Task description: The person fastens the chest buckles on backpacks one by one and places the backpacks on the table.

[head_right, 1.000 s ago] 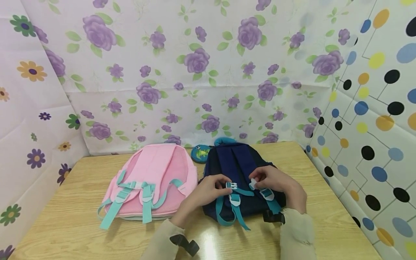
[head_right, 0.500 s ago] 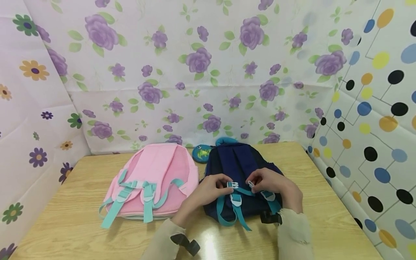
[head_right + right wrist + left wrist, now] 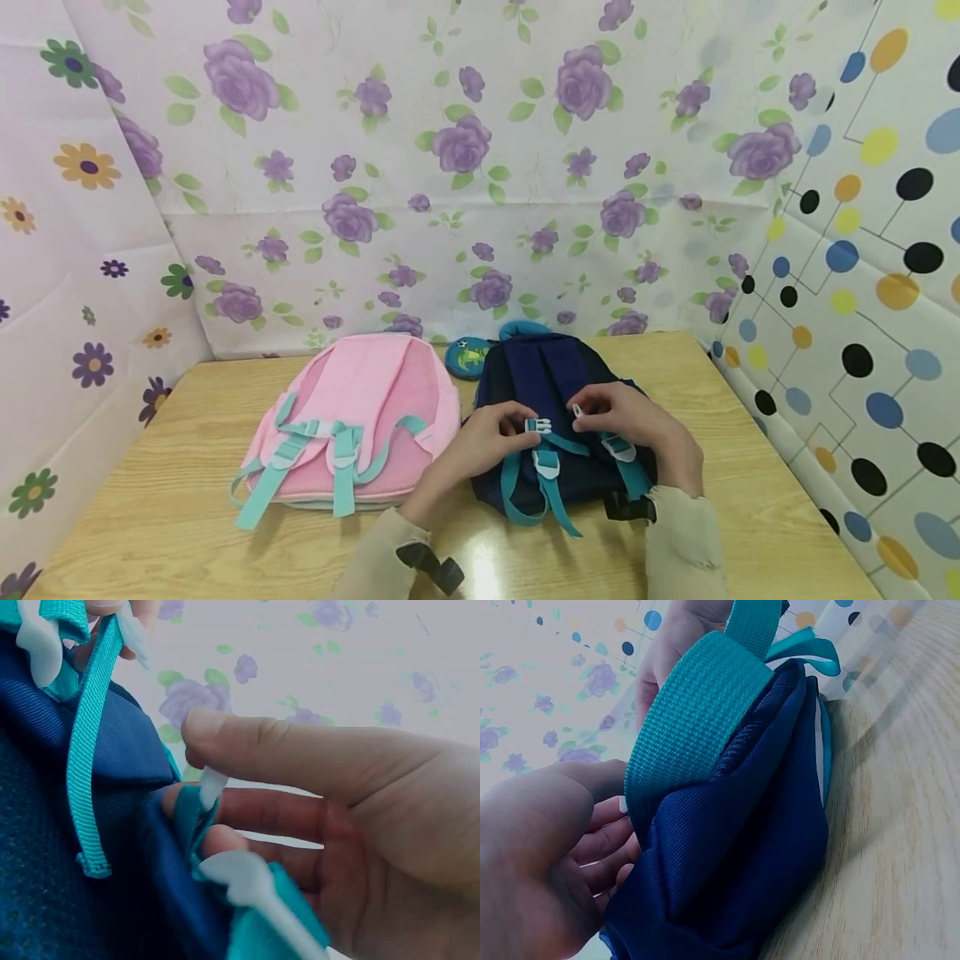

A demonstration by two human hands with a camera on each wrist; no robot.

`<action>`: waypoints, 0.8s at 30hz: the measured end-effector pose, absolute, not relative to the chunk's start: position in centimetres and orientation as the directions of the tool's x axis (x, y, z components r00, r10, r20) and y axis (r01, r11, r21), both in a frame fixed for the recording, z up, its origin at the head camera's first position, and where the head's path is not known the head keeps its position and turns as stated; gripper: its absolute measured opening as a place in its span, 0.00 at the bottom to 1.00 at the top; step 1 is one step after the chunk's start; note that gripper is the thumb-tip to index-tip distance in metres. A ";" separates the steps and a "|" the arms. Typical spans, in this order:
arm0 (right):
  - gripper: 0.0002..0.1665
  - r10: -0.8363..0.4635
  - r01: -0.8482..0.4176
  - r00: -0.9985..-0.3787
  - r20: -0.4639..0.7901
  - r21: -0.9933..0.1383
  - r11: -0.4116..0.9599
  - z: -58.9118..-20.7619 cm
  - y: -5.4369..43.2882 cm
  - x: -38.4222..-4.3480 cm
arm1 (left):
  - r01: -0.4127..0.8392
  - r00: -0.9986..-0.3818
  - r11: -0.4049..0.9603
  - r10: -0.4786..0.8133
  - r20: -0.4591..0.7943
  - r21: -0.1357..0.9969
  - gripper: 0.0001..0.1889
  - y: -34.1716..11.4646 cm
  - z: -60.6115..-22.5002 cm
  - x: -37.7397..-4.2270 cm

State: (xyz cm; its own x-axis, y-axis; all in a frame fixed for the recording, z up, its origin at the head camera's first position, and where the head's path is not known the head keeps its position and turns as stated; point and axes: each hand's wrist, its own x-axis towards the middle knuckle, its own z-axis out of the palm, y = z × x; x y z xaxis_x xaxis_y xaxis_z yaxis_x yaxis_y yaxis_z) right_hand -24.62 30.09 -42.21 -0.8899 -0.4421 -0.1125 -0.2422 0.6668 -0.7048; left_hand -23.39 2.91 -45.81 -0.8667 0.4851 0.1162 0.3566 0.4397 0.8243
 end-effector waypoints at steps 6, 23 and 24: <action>0.22 -0.426 -0.282 -0.904 -0.047 -0.682 0.675 -41.9 30.0 -24.4 | 0.362 -0.874 0.438 0.466 0.137 0.823 0.16 3.0 -45.9 -23.3; 0.25 -0.432 -0.335 -0.902 -0.002 -0.627 0.703 -40.1 27.7 -23.5 | 0.393 -0.890 0.402 0.391 0.233 0.827 0.17 3.4 -45.5 -23.1; 0.25 -0.431 -0.331 -0.902 -0.005 -0.632 0.701 -40.1 27.6 -23.5 | 0.394 -0.892 0.402 0.386 0.237 0.827 0.17 3.5 -45.5 -23.1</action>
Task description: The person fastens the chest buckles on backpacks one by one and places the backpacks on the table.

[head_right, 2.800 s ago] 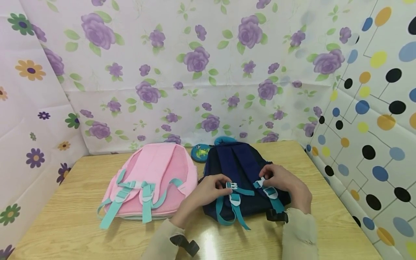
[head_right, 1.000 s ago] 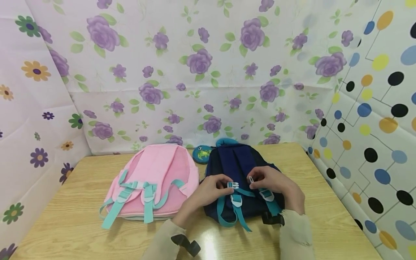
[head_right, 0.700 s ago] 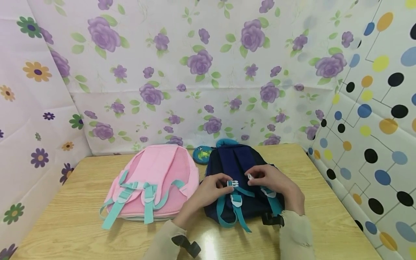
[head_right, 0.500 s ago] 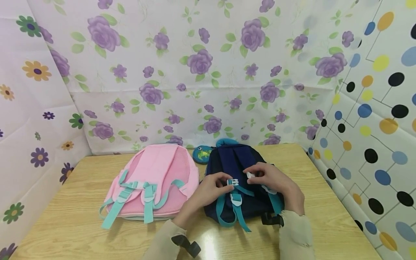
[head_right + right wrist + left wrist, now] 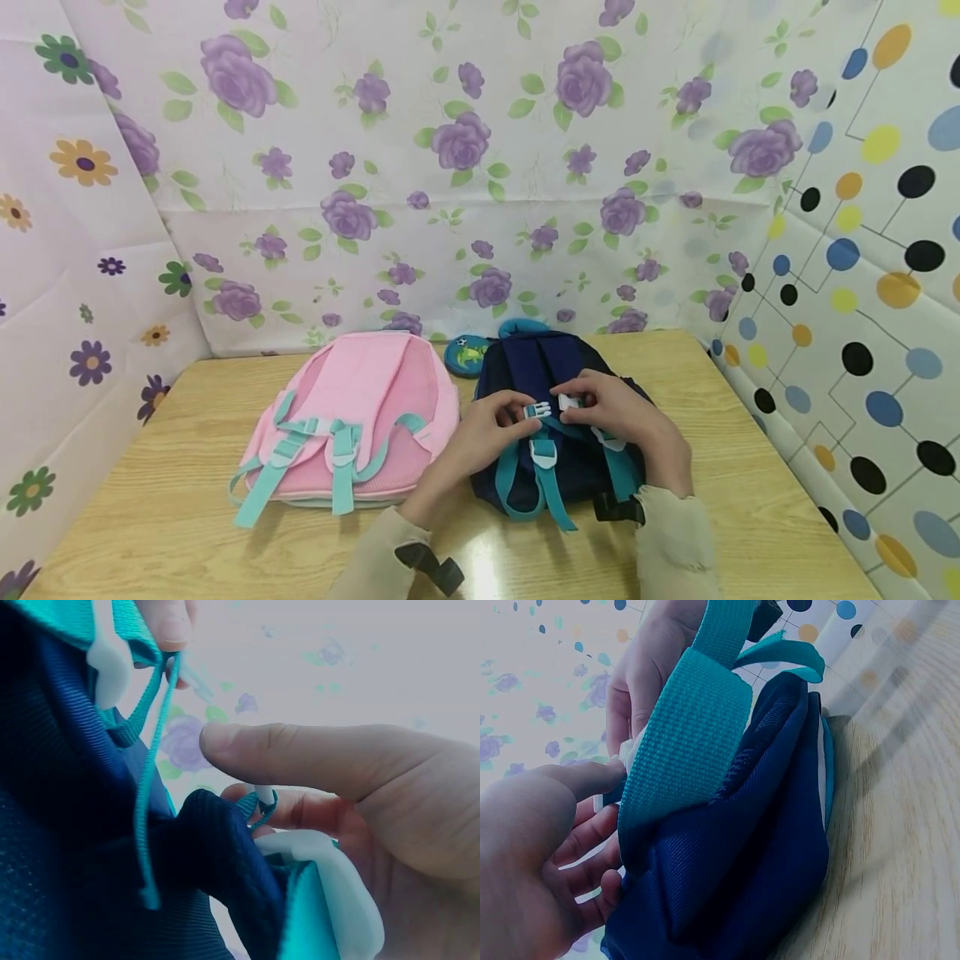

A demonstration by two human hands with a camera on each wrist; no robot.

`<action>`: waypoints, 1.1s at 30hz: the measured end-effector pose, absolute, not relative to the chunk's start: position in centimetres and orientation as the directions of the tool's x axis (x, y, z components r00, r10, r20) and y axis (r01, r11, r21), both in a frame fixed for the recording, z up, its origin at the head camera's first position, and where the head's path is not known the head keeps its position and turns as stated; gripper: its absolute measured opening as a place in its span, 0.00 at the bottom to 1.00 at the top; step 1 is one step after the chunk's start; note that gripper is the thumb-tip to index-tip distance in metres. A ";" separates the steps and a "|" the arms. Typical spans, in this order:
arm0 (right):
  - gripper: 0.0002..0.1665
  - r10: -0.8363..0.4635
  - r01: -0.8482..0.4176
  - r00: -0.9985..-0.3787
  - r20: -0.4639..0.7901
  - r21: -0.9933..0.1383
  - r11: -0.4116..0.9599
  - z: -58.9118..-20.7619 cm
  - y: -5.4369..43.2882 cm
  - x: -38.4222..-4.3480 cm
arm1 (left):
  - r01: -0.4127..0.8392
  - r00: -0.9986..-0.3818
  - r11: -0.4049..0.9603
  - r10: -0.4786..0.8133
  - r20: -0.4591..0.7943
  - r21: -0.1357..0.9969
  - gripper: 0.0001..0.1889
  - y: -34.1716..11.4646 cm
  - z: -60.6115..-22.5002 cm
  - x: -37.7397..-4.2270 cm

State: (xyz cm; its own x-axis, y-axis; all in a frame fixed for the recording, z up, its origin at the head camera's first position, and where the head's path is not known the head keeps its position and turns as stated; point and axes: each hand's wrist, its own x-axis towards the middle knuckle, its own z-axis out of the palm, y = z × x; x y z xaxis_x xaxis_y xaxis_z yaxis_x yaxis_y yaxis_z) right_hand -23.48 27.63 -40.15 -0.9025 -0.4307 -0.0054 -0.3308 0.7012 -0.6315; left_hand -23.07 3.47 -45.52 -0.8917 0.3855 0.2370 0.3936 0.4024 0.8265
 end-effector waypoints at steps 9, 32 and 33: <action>0.15 -0.413 -0.300 -0.911 -0.007 -0.676 0.673 -40.5 27.4 -23.8 | 0.399 -0.898 0.432 0.365 0.248 0.809 0.16 3.7 -45.4 -22.8; 0.14 -0.457 -0.323 -0.889 -0.039 -0.655 0.684 -40.4 26.3 -23.7 | 0.420 -0.903 0.524 0.326 0.281 0.741 0.15 5.0 -46.1 -22.3; 0.14 -0.456 -0.321 -0.889 -0.041 -0.653 0.686 -40.4 26.4 -23.7 | 0.419 -0.903 0.524 0.327 0.279 0.741 0.15 5.1 -46.1 -22.3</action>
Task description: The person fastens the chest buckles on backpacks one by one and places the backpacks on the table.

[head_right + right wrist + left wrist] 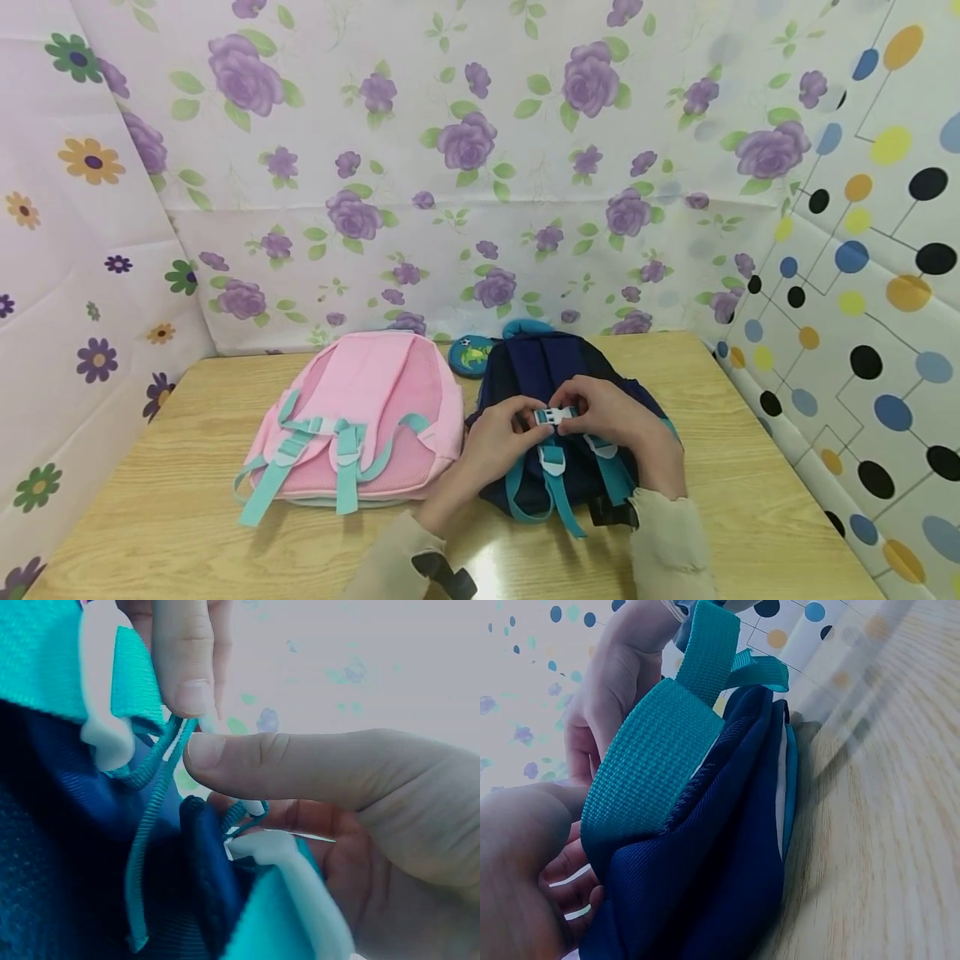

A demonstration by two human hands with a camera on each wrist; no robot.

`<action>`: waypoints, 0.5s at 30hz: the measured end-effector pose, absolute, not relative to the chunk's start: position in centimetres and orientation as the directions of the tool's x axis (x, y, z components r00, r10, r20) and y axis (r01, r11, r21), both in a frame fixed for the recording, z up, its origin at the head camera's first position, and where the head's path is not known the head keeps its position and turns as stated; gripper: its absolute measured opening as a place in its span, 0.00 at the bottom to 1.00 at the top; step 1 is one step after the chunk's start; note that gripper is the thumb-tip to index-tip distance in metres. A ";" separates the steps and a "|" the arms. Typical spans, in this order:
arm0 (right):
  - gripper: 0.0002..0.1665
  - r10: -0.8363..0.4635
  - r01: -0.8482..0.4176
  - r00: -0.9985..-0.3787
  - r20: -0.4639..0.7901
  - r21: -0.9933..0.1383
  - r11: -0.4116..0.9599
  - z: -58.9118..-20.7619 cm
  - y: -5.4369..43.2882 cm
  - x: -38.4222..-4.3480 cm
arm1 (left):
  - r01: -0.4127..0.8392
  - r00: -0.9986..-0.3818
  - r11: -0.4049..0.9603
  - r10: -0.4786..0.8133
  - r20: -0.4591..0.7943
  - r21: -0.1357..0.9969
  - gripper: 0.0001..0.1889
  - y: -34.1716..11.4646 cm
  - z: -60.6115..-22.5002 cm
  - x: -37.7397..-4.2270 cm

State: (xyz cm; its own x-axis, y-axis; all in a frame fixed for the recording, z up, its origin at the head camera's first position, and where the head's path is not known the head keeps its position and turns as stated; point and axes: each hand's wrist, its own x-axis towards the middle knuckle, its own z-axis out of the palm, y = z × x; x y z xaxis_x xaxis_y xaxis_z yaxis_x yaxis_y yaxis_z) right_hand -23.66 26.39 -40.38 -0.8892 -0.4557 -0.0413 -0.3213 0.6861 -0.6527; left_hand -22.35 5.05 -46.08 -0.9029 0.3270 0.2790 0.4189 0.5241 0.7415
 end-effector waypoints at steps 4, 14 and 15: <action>0.15 -0.467 -0.325 -0.882 -0.053 -0.649 0.688 -40.2 26.8 -23.5 | 0.422 -0.902 0.525 0.330 0.280 0.740 0.16 5.2 -46.1 -22.3; 0.18 -0.464 -0.301 -0.882 -0.084 -0.657 0.691 -40.2 27.9 -23.5 | 0.394 -0.907 0.473 0.341 0.248 0.788 0.20 5.0 -46.3 -22.7; 0.17 -0.462 -0.300 -0.883 -0.082 -0.659 0.690 -40.1 28.0 -23.5 | 0.387 -0.908 0.461 0.342 0.242 0.798 0.20 5.0 -46.3 -22.7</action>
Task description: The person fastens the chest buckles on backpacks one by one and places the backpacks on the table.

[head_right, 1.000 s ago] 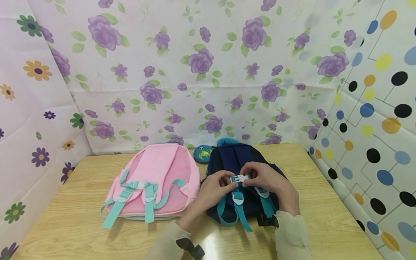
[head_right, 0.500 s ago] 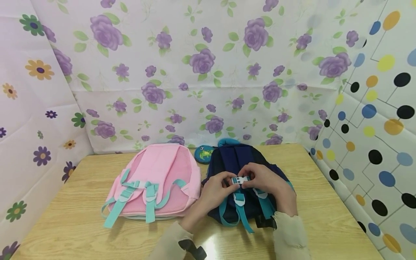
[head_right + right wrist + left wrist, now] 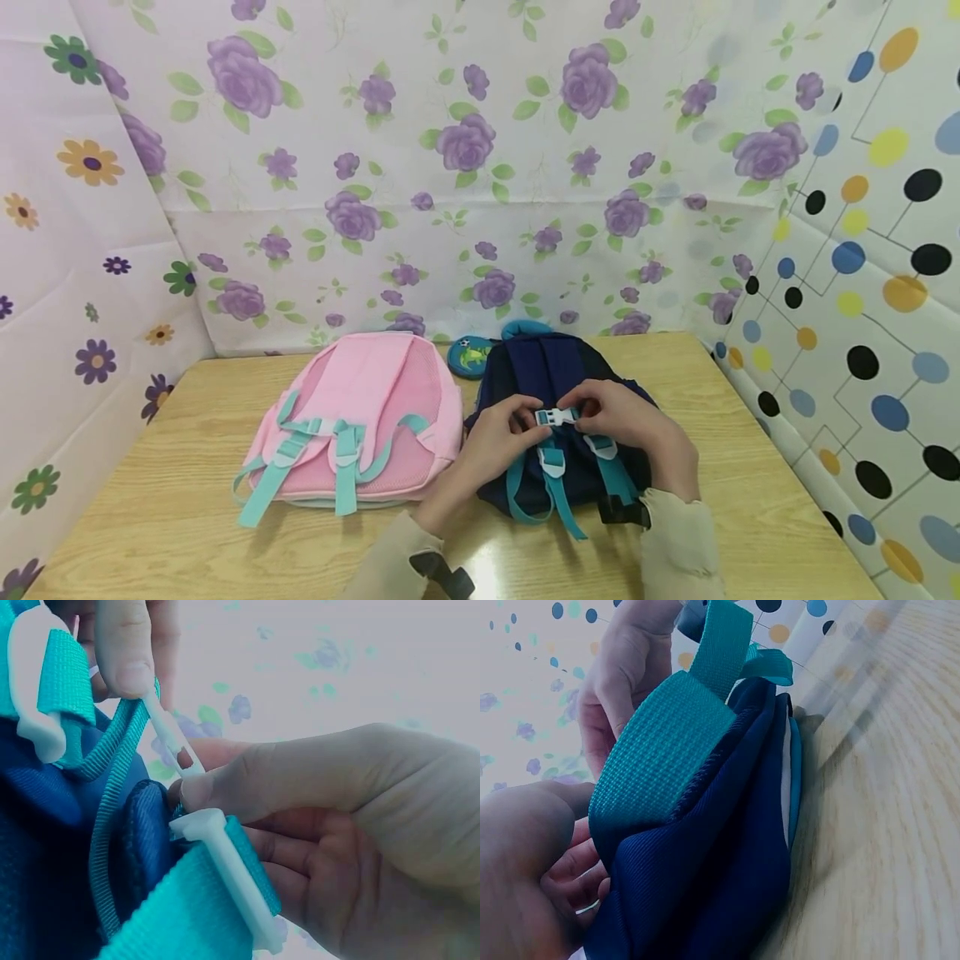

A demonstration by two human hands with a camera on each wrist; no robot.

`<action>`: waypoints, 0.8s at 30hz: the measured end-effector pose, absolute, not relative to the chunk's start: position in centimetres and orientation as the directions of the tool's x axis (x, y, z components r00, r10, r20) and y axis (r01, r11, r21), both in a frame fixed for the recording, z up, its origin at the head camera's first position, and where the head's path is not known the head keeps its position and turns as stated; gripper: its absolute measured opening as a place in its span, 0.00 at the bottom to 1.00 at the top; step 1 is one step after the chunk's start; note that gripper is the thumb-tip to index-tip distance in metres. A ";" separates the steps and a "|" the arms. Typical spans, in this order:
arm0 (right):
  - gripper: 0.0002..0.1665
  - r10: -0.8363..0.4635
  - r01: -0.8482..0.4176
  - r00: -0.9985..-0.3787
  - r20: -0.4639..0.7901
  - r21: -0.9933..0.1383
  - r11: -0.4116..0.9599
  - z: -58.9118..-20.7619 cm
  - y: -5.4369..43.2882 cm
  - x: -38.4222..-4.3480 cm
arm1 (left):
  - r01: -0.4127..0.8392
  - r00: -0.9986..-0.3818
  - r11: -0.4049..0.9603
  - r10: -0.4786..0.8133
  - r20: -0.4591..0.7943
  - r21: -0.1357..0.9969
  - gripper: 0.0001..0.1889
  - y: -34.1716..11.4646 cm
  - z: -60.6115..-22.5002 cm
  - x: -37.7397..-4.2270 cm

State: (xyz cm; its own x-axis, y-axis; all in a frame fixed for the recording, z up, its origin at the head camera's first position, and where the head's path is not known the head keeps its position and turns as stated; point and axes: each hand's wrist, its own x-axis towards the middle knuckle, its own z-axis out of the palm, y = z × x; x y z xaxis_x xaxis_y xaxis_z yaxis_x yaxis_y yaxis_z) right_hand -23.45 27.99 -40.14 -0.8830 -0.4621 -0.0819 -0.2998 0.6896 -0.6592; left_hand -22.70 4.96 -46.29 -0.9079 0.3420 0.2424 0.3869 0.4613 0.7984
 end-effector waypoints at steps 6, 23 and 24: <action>0.16 -0.457 -0.293 -0.886 -0.079 -0.669 0.683 -40.1 28.3 -23.5 | 0.383 -0.904 0.425 0.354 0.239 0.820 0.15 4.6 -46.3 -22.9; 0.16 -0.444 -0.294 -0.892 -0.082 -0.642 0.708 -39.7 27.6 -23.2 | 0.391 -0.904 0.440 0.348 0.248 0.808 0.13 4.8 -46.3 -22.9; 0.16 -0.446 -0.295 -0.892 -0.081 -0.643 0.707 -39.7 27.6 -23.2 | 0.392 -0.904 0.442 0.347 0.249 0.807 0.13 4.8 -46.4 -22.9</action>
State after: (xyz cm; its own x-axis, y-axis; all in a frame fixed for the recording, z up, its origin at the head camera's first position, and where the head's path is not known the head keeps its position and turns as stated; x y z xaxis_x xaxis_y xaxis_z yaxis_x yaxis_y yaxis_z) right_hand -23.19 27.60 -39.73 -0.8915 -0.4457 -0.0809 -0.2951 0.7069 -0.6428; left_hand -22.85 4.78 -46.35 -0.9042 0.3472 0.2487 0.3917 0.4420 0.8070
